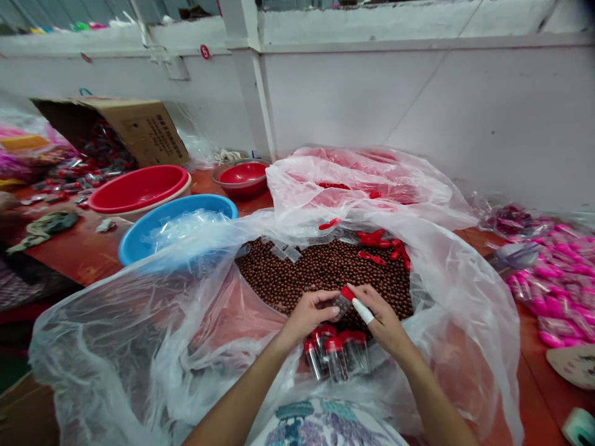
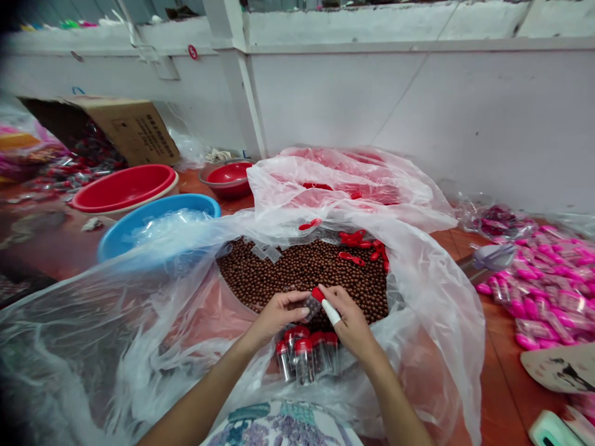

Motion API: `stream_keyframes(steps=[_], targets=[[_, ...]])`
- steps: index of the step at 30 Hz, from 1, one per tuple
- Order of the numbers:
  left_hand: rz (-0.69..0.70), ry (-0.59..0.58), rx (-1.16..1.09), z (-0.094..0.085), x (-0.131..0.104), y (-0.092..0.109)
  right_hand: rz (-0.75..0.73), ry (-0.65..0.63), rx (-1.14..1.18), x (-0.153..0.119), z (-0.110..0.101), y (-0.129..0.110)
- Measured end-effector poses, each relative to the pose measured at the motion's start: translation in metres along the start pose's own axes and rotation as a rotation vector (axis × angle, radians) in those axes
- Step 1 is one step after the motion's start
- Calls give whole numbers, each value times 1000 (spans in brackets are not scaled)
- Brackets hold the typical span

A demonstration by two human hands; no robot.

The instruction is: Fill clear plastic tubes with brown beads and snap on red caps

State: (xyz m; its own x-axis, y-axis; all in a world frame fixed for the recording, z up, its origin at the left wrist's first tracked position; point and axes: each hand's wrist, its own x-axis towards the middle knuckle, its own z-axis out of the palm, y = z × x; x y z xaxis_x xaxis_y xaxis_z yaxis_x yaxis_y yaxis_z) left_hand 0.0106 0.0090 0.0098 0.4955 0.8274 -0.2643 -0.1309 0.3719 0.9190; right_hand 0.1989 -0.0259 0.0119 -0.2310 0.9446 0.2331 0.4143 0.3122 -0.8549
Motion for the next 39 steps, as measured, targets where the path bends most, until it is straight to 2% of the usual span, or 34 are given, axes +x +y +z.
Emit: stream_keyframes(steps=[9, 14, 18, 21, 25, 28, 31, 34, 36, 39], targets=[[122, 5, 115, -1, -2, -4, -102, 6, -222, -10, 12, 7], [151, 41, 94, -1, -2, -13, -159, 81, -410, -12, 27, 14], [171, 67, 96, 0, -5, -13, -220, 142, -457, -10, 30, 17], [165, 61, 92, 8, -7, -6, -244, 191, -453, -8, 27, 14], [101, 119, -134, 27, -5, -5, -241, 168, -473, -7, 34, 5], [3, 169, -196, 38, -3, -10, -210, 169, -441, -7, 44, -1], [-32, 210, -167, 40, -3, -13, -172, 151, -354, -8, 46, -5], [-29, 258, -174, 36, -4, -12, -152, 7, -200, -7, 38, -7], [-31, 242, -191, 34, -6, -11, -113, -45, -70, -7, 32, -7], [-69, 182, -205, 35, -9, -11, -17, 44, 41, -8, 32, -5]])
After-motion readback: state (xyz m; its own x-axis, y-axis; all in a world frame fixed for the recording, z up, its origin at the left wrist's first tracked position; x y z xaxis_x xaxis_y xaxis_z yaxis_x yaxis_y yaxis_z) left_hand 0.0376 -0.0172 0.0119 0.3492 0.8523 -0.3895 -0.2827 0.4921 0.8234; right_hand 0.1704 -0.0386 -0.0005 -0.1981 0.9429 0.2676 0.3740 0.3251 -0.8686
